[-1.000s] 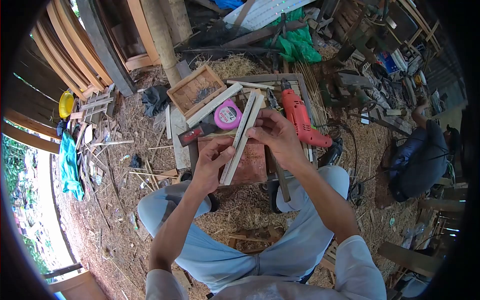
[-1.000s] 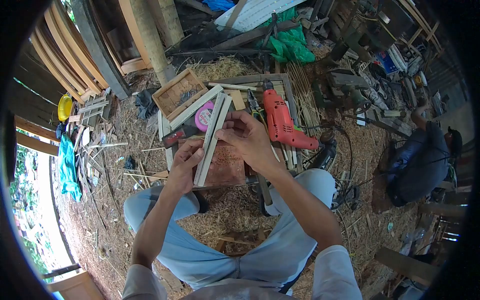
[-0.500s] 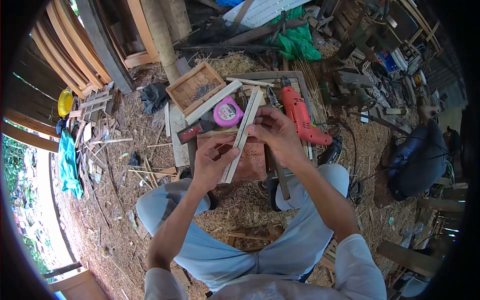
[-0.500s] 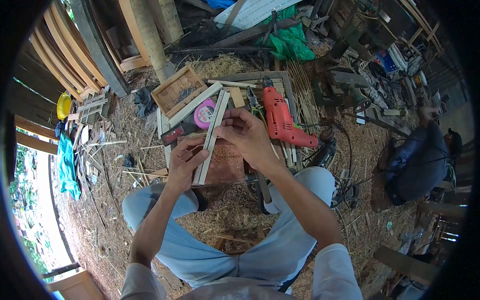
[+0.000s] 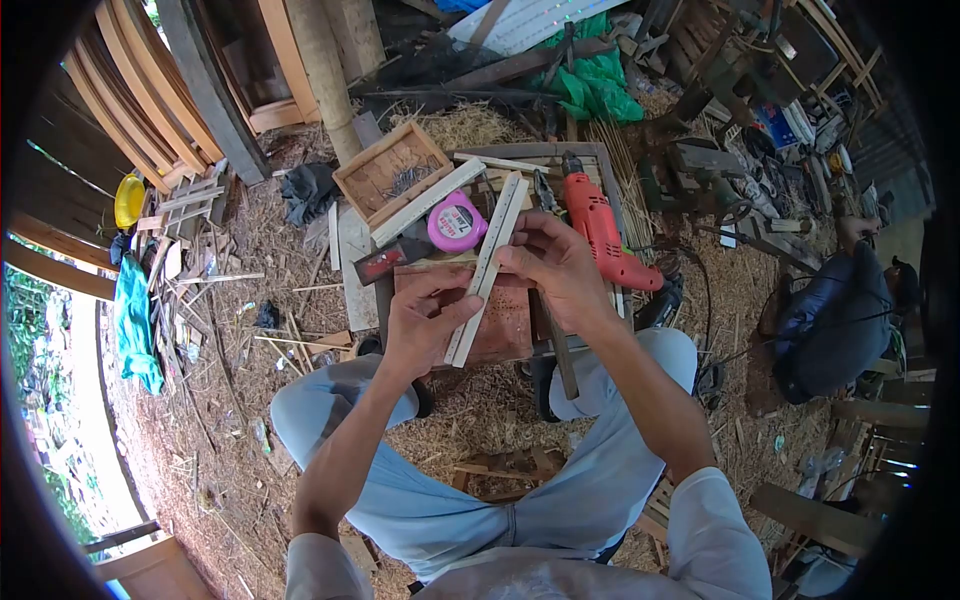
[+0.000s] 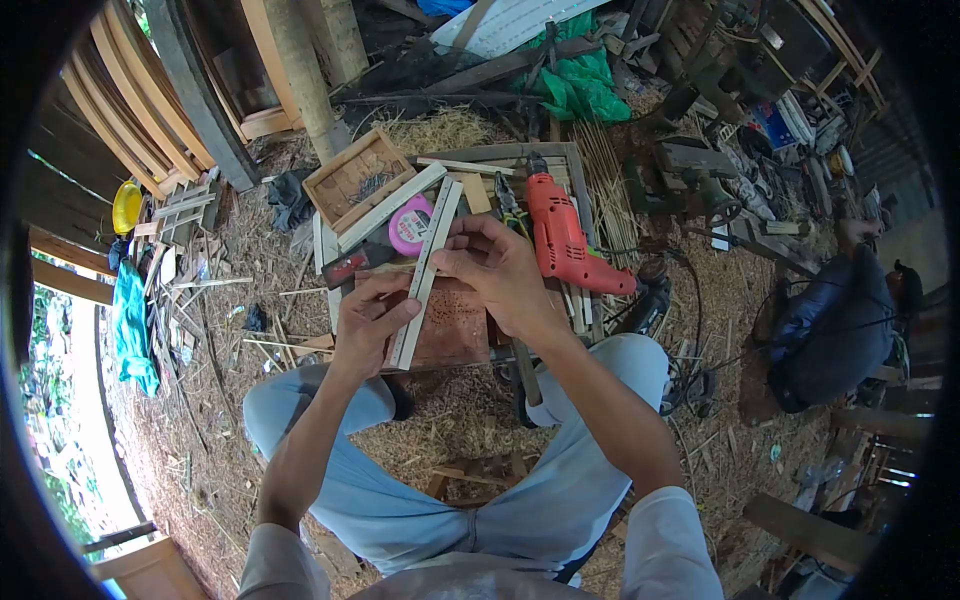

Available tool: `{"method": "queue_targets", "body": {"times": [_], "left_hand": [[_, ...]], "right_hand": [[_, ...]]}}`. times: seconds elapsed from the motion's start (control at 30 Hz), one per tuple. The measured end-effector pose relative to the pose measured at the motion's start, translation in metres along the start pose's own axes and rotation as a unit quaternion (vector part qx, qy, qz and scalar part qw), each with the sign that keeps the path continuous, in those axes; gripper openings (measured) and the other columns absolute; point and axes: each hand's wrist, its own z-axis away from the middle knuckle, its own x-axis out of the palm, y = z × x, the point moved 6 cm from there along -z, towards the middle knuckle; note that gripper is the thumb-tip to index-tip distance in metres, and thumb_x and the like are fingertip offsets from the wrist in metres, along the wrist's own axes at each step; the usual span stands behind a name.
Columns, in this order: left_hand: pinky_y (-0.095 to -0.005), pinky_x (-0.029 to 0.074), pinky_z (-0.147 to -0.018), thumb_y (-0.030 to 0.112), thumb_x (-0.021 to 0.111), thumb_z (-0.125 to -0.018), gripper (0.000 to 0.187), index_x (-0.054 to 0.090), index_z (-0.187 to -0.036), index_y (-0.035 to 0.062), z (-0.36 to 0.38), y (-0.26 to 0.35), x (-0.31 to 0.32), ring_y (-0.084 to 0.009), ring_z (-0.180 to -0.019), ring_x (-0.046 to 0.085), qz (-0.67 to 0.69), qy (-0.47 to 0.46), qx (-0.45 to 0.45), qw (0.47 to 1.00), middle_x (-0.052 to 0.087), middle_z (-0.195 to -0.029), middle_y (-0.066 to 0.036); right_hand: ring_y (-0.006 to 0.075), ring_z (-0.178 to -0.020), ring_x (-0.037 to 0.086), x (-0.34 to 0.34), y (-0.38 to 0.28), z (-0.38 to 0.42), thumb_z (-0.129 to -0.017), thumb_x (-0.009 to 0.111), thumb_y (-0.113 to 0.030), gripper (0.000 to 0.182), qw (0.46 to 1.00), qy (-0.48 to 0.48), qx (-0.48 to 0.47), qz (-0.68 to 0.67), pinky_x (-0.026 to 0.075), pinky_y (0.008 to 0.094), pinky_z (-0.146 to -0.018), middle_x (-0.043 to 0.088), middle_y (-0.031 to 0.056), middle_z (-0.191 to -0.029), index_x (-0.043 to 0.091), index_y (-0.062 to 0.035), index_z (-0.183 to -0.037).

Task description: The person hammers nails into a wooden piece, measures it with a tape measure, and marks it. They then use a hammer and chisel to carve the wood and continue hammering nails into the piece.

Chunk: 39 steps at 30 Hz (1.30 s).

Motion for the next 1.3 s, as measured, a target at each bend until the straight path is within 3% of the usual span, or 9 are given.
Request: {"method": "queue_targets", "body": {"times": [0.23, 0.33, 0.57, 0.63, 0.87, 0.97, 1.03, 1.3], "left_hand": [[-0.0293, 0.058, -0.082, -0.002, 0.073, -0.082, 0.032, 0.064, -0.112, -0.0044, 0.003, 0.005, 0.006, -0.0171, -0.098, 0.064, 0.024, -0.004, -0.054, 0.998, 0.062, -0.112, -0.010], [-0.0283, 0.057, -0.085, -0.003, 0.073, -0.082, 0.031, 0.064, -0.112, -0.0043, 0.001, 0.000, 0.002, -0.0162, -0.097, 0.065, 0.006, -0.004, -0.037, 0.999, 0.062, -0.112, -0.010], [-0.0291, 0.058, -0.083, -0.003, 0.072, -0.082, 0.031, 0.064, -0.112, -0.0046, 0.001, -0.002, 0.002, -0.0170, -0.096, 0.066, 0.017, -0.003, -0.028, 0.999, 0.064, -0.110, -0.012], [-0.0339, 0.062, -0.074, -0.003, 0.068, -0.086, 0.029, 0.059, -0.113, -0.0061, 0.001, 0.002, 0.006, -0.0211, -0.087, 0.068, 0.005, -0.016, -0.008, 1.000, 0.065, -0.106, -0.015], [-0.0353, 0.063, -0.075, -0.001, 0.067, -0.086, 0.030, 0.058, -0.114, -0.0069, 0.001, -0.003, 0.005, -0.0218, -0.087, 0.069, 0.001, -0.016, -0.022, 1.000, 0.065, -0.104, -0.016], [-0.0332, 0.062, -0.073, 0.000, 0.068, -0.087, 0.028, 0.060, -0.113, -0.0059, 0.000, -0.003, 0.003, -0.0206, -0.086, 0.069, -0.020, -0.007, -0.006, 1.000, 0.065, -0.104, -0.015], [-0.0273, 0.057, -0.080, 0.003, 0.074, -0.083, 0.028, 0.064, -0.109, -0.0034, 0.001, -0.003, 0.003, -0.0148, -0.090, 0.066, -0.015, 0.000, -0.044, 0.999, 0.067, -0.102, -0.009], [-0.0257, 0.053, -0.076, 0.009, 0.071, -0.087, 0.023, 0.067, -0.107, -0.0016, 0.002, 0.005, 0.002, -0.0105, -0.086, 0.064, -0.123, 0.050, 0.018, 0.991, 0.068, -0.100, -0.006]], "right_hand": [[0.0192, -0.099, 0.063, -0.001, 0.000, 0.001, -0.087, 0.068, -0.002, 0.034, 1.000, -0.002, -0.007, -0.007, 0.059, 0.0384, -0.088, 0.058, 0.0108, -0.104, 0.051, 0.0053, -0.116], [0.0193, -0.099, 0.062, 0.000, -0.003, 0.001, -0.087, 0.068, -0.001, 0.035, 1.000, 0.002, -0.005, 0.002, 0.059, 0.0384, -0.088, 0.058, 0.0108, -0.103, 0.051, 0.0051, -0.116], [0.0190, -0.097, 0.063, -0.002, -0.001, 0.000, -0.086, 0.068, -0.002, 0.036, 1.000, 0.009, 0.010, -0.005, 0.059, 0.0383, -0.088, 0.058, 0.0102, -0.103, 0.051, 0.0049, -0.117], [0.0188, -0.096, 0.063, -0.002, 0.000, 0.000, -0.086, 0.068, -0.002, 0.036, 1.000, 0.015, 0.015, -0.016, 0.059, 0.0380, -0.087, 0.058, 0.0097, -0.103, 0.052, 0.0046, -0.117], [0.0181, -0.096, 0.063, -0.003, 0.003, -0.001, -0.086, 0.069, -0.003, 0.035, 0.999, 0.026, 0.030, -0.004, 0.060, 0.0374, -0.085, 0.058, 0.0091, -0.102, 0.052, 0.0040, -0.117], [0.0178, -0.095, 0.063, -0.004, 0.005, -0.002, -0.086, 0.069, -0.003, 0.034, 0.999, 0.028, 0.026, -0.001, 0.060, 0.0369, -0.085, 0.058, 0.0093, -0.102, 0.053, 0.0036, -0.115], [0.0178, -0.095, 0.064, -0.006, 0.008, -0.001, -0.086, 0.069, -0.004, 0.033, 0.999, 0.042, 0.022, 0.007, 0.060, 0.0366, -0.085, 0.058, 0.0093, -0.102, 0.053, 0.0028, -0.114], [0.0180, -0.094, 0.064, -0.004, 0.011, -0.001, -0.086, 0.069, -0.004, 0.032, 0.999, 0.047, 0.024, -0.004, 0.060, 0.0360, -0.083, 0.058, 0.0088, -0.102, 0.053, 0.0021, -0.113]]}}
